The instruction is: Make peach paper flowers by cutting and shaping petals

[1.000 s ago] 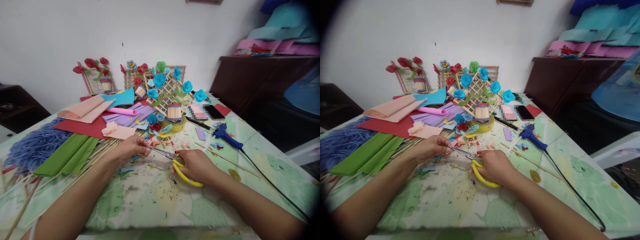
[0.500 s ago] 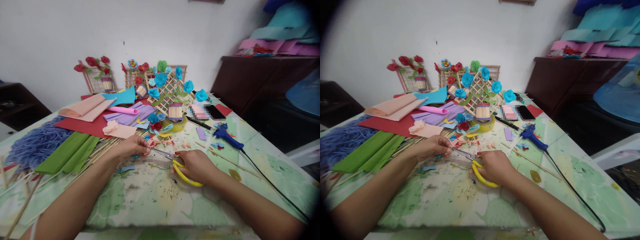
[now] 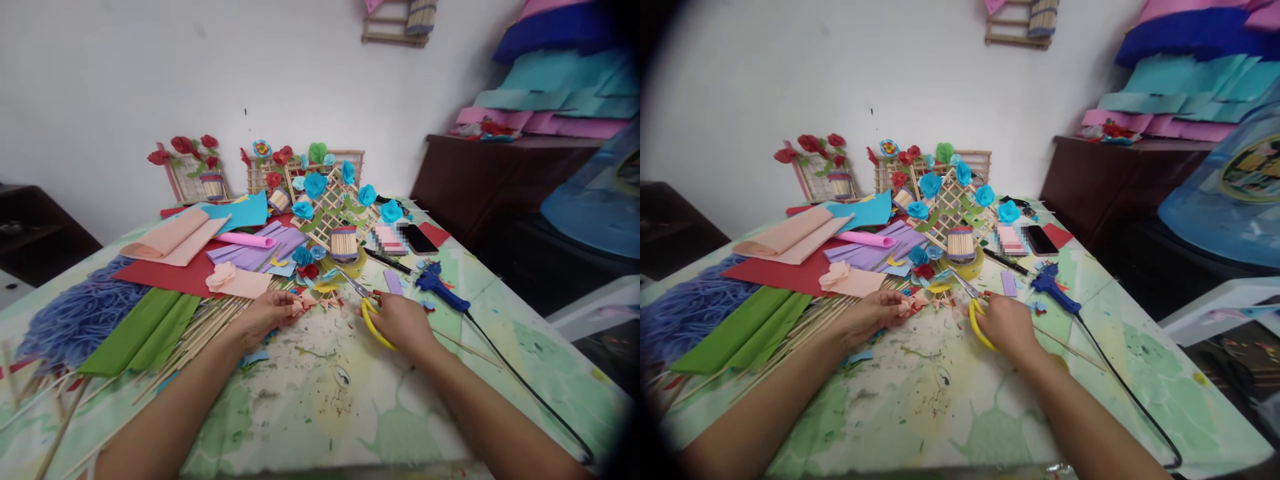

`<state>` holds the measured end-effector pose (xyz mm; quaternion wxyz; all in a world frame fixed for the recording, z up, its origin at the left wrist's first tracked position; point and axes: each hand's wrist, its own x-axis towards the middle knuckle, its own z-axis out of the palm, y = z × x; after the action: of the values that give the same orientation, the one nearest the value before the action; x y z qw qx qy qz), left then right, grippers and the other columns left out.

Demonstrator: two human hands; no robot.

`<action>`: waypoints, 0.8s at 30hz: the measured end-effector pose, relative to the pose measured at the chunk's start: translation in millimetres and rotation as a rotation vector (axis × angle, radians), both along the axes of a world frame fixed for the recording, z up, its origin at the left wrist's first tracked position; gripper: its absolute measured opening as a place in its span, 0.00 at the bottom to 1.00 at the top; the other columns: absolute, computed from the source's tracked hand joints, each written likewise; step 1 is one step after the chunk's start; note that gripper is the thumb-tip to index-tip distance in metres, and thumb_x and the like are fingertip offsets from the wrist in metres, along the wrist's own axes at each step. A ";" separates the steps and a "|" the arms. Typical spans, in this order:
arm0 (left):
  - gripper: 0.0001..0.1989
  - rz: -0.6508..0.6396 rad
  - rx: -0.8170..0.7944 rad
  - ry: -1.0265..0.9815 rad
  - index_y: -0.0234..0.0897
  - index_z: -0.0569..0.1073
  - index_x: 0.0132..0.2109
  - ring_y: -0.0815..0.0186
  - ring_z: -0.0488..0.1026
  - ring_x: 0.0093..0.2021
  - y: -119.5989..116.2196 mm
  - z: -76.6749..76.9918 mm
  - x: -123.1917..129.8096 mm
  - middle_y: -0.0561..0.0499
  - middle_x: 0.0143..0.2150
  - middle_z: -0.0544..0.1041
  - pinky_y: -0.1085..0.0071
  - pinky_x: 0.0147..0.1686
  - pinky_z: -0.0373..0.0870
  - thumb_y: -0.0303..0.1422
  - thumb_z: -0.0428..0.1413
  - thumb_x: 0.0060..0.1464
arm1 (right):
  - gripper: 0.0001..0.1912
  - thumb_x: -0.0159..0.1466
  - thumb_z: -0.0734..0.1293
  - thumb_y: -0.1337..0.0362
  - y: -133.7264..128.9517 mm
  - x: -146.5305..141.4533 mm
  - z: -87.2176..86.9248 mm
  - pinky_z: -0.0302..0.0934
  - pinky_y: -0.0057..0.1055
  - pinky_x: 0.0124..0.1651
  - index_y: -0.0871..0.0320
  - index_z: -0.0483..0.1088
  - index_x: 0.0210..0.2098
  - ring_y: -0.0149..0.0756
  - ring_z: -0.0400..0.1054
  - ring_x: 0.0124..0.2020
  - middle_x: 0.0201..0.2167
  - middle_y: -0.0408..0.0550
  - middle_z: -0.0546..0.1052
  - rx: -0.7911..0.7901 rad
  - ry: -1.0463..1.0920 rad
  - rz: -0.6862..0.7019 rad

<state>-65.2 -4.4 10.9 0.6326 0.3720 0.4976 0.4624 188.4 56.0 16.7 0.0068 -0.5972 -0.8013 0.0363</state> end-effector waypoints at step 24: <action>0.15 0.234 -0.040 -0.187 0.32 0.75 0.38 0.74 0.72 0.30 -1.0 -2.0 12.9 0.51 0.31 0.76 0.81 0.32 0.69 0.27 0.66 0.39 | 0.17 0.58 0.60 0.54 23.2 19.7 12.2 0.59 0.32 0.36 0.59 0.73 0.36 0.44 0.68 0.41 0.37 0.55 0.75 -0.024 -0.038 -0.105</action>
<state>-52.2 -5.4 8.9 0.6253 0.2542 0.4856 0.5556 208.1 79.2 28.9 -0.0137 -0.6388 -0.7685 0.0340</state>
